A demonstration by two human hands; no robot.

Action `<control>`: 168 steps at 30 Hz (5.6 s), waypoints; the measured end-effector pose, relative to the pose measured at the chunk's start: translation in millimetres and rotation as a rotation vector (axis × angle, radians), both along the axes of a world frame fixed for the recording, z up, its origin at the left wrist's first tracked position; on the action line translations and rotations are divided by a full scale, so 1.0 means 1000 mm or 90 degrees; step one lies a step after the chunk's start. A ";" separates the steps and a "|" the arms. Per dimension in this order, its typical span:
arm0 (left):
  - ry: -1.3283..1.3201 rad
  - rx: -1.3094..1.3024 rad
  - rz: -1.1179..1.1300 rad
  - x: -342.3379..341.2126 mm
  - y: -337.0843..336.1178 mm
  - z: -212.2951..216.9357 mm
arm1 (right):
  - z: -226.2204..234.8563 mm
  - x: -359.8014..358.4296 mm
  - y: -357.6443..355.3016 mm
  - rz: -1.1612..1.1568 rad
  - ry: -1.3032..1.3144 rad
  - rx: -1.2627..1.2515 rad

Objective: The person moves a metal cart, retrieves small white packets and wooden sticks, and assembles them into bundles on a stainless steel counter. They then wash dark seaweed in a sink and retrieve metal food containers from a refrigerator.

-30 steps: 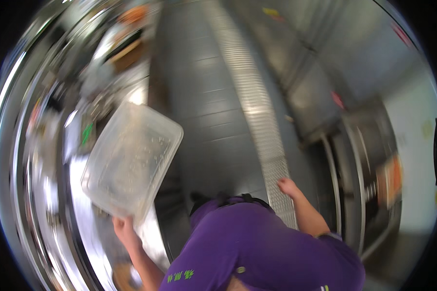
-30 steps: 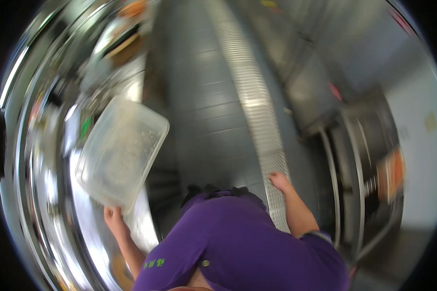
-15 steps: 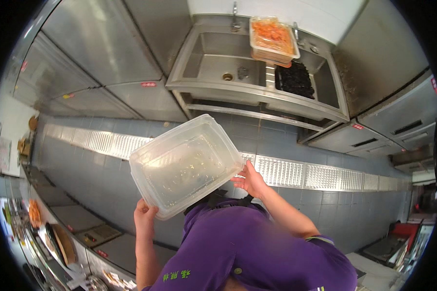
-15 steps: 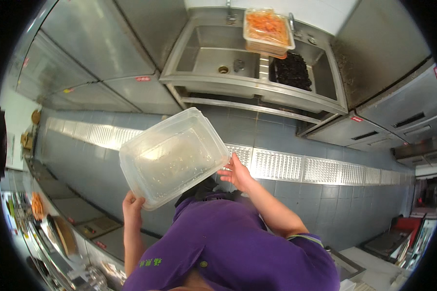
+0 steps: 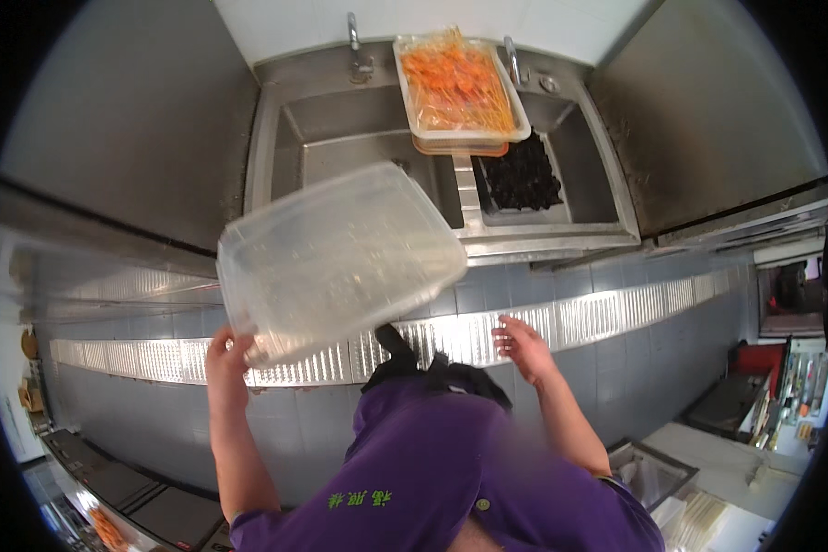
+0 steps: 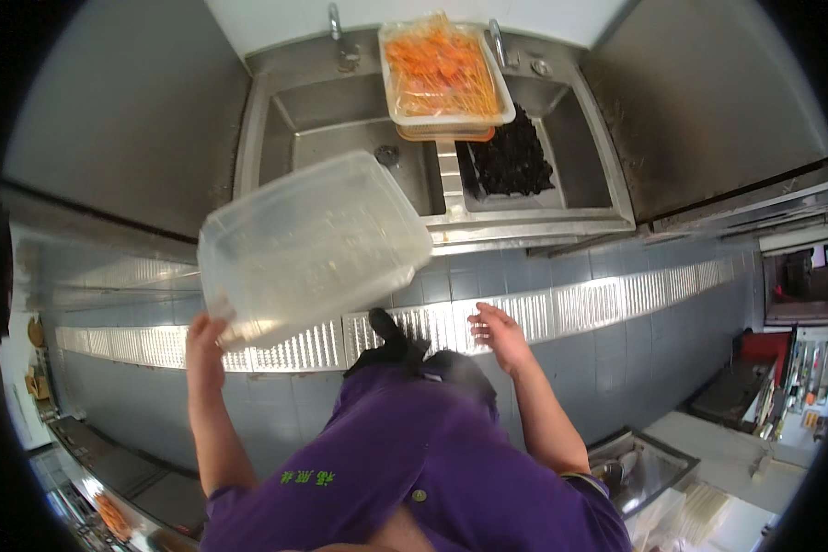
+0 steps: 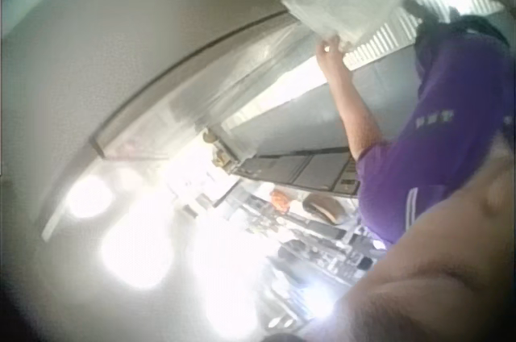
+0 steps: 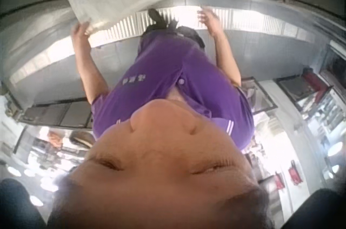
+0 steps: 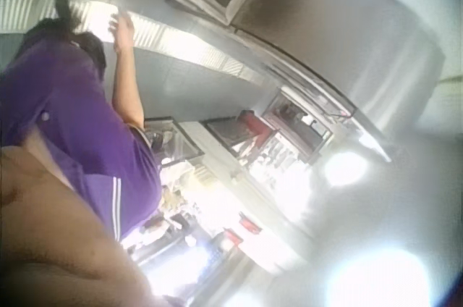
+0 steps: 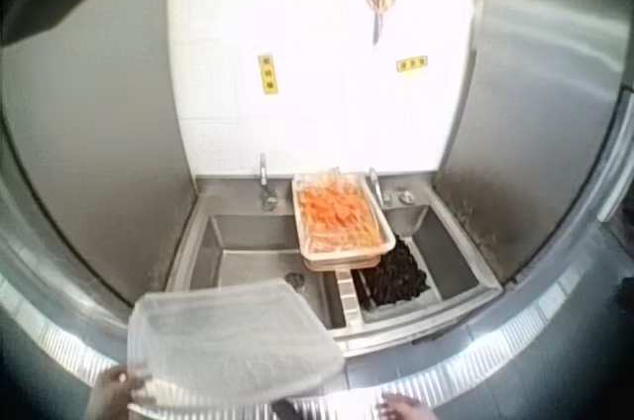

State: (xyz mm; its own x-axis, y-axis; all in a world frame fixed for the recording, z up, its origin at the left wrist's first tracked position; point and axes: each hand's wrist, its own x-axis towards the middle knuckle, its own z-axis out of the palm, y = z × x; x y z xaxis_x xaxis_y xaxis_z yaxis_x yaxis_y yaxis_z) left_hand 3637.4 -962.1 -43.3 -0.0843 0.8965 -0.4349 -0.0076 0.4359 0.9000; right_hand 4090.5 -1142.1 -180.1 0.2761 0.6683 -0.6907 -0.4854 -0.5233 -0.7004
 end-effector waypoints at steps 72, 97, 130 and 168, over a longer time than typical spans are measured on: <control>0.740 0.196 -0.326 0.425 0.117 -0.276 | -0.359 0.287 0.311 1.141 -0.496 -0.207; 0.721 0.368 -0.193 0.417 0.110 -0.279 | -0.237 0.300 0.357 0.605 -1.049 0.409; 0.734 0.364 -0.174 0.414 0.107 -0.291 | -0.306 0.298 0.395 0.885 -1.017 0.089; 0.694 0.365 -0.211 0.413 0.113 -0.281 | -0.380 0.206 0.512 0.952 -1.042 -0.011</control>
